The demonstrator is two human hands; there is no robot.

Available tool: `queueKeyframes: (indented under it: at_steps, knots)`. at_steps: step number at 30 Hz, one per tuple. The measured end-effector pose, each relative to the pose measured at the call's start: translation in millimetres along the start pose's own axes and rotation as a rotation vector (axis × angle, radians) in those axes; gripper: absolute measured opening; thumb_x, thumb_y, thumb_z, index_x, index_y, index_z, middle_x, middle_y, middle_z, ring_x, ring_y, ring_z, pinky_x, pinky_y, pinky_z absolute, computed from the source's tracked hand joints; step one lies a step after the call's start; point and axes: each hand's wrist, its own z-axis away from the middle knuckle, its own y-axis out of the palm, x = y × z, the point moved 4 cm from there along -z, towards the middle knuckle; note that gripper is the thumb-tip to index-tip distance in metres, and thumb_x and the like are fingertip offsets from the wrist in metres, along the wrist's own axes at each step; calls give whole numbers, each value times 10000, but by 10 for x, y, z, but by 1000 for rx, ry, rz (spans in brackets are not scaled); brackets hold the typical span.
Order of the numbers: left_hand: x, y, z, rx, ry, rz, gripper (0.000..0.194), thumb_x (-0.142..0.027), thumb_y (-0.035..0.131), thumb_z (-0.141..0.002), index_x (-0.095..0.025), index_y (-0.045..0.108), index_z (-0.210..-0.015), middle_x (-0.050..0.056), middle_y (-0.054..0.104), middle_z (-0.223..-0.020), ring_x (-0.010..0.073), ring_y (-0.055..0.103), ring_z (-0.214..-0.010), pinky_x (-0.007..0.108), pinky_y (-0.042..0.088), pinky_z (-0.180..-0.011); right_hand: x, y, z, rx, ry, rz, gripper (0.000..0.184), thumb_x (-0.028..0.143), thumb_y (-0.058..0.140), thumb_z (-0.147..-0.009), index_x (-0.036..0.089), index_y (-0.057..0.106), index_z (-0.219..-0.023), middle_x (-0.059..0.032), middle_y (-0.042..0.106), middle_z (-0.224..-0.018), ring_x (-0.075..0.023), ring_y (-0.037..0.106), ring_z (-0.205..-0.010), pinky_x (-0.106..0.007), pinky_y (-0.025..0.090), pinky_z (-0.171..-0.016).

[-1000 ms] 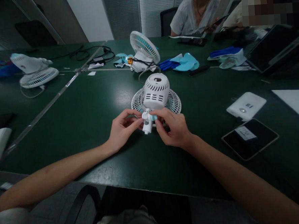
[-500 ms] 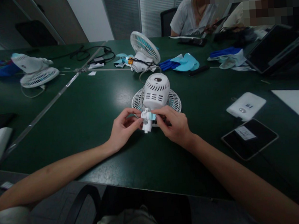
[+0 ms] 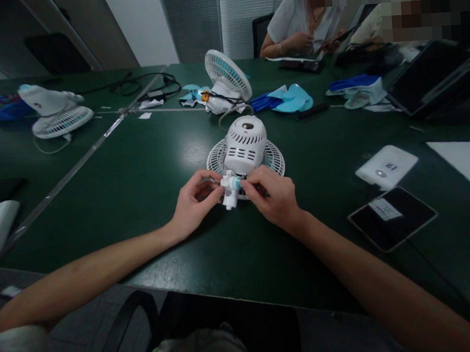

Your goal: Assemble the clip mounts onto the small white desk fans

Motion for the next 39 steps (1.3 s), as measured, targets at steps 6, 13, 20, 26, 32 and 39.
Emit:
queueKeyframes:
  at_steps: [6, 13, 20, 26, 32, 39]
  knots:
    - [-102, -62, -10, -81, 117, -153, 200, -224, 611, -982, -217, 626, -1181, 78, 596, -1226, 182, 642, -1008, 305, 576, -825, 49, 26, 56, 17, -110, 106, 297, 217, 548, -963, 213, 538, -666, 32, 557, -592, -96, 487, -493, -274, 367, -489]
    - [-155, -213, -111, -132, 247, -320, 208, -227, 488, -1038, -244, 648, -1170, 77, 590, -1244, 221, 585, -1151, 377, 524, -950, -27, -132, -10, -276, 77, 222, 179, 252, 491, -991, 246, 634, -881, -57, 701, -914, -239, 682, -880, -428, 542, -809]
    - [-129, -166, -139, -28, 255, -466, 300, -256, 661, -961, -254, 605, -1256, 90, 564, -1298, 248, 567, -1197, 422, 493, -1015, -663, -24, 17, -143, 550, 103, 525, 437, 421, -1026, 247, 414, -1516, -132, 435, -1573, -336, 416, -1455, -605, 385, -1169]
    - [-119, -166, -153, -16, 272, -481, 264, -199, 597, -992, -241, 608, -1252, 85, 580, -1246, 226, 586, -1146, 392, 507, -979, -781, 113, 53, 51, 567, 74, 527, 522, 373, -1045, 242, 502, -1473, -121, 423, -1593, -317, 361, -1492, -602, 306, -1225]
    - [-94, -149, -134, -21, 257, -485, 268, -198, 582, -992, -247, 598, -1255, 88, 573, -1256, 226, 585, -1130, 372, 532, -925, -750, 100, 41, 28, 501, 100, 528, 540, 367, -1044, 254, 514, -1463, -131, 464, -1560, -334, 395, -1466, -630, 315, -1213]
    - [-104, -140, -137, -16, 274, -491, 287, -172, 599, -972, -241, 590, -1250, 86, 572, -1252, 227, 585, -1127, 393, 510, -964, -749, 94, 51, 37, 512, 98, 539, 563, 360, -1047, 271, 495, -1479, -122, 439, -1578, -337, 389, -1468, -645, 331, -1202]
